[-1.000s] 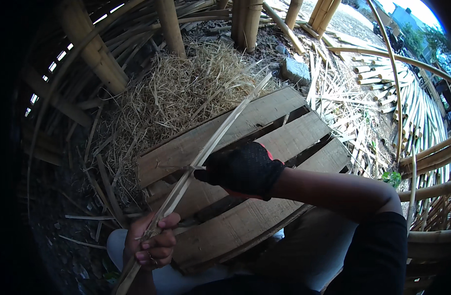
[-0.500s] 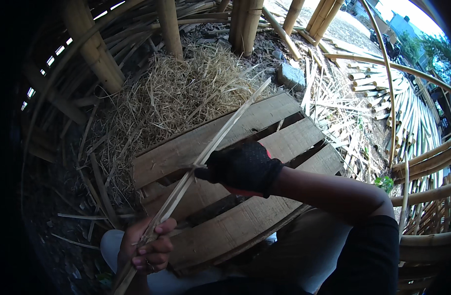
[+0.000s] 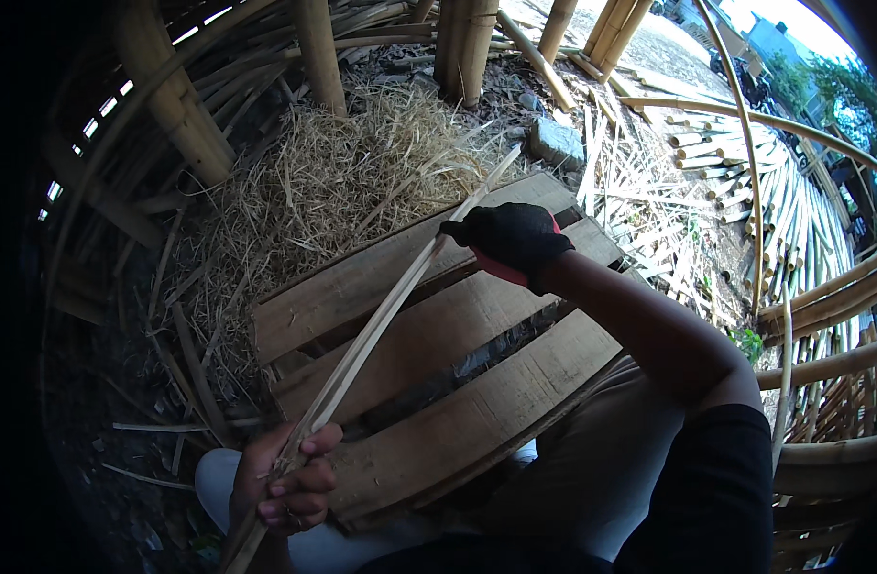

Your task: The person sits on the ground and uses a knife to shave a long bamboo strip, repeatedly scraping along its length to remove thin layers. The person holds the strip with one hand and guides the knife with the other, working over a wooden pallet.

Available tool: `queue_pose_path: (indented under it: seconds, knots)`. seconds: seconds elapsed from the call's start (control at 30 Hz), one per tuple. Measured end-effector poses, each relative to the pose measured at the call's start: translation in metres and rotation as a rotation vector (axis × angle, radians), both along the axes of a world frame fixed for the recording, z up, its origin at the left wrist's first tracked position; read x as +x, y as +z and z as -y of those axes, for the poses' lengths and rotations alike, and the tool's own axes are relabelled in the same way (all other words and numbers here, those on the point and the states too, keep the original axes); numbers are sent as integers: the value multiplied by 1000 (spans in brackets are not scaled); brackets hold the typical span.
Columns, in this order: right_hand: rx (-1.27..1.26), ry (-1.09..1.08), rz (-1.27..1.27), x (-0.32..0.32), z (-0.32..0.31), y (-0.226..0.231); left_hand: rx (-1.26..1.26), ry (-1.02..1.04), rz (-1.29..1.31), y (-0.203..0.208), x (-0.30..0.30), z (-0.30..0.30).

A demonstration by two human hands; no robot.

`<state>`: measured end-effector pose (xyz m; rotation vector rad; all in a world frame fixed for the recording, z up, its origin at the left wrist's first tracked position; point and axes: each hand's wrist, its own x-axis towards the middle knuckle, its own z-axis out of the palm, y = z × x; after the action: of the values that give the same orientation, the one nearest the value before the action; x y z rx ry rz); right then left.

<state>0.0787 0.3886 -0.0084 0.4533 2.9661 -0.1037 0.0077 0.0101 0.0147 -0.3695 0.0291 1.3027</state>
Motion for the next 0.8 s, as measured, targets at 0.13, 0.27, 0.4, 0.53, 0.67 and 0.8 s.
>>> queue_pose_path:
  seconds: [0.13, 0.27, 0.4, 0.53, 0.67, 0.8]
  knots:
    - [-8, 333, -240, 17, 68, 6, -11, -51, -48, 2, -4, 2]
    - [-113, 359, -242, 12, 49, -1, 13, -59, 13, 2, -4, -1]
    - [-88, 34, -75, 6, 2, -10, 17, -23, 44, -1, -3, 6]
    - [-324, 386, -236, 27, 90, 22, 4, 5, 13, 12, -2, 3]
    - [-252, 139, -171, 6, 28, -5, -11, 68, -1, 0, -2, 2]
    - [-262, 268, -137, 16, 74, 0, -48, -2, -94, 1, -12, -2]
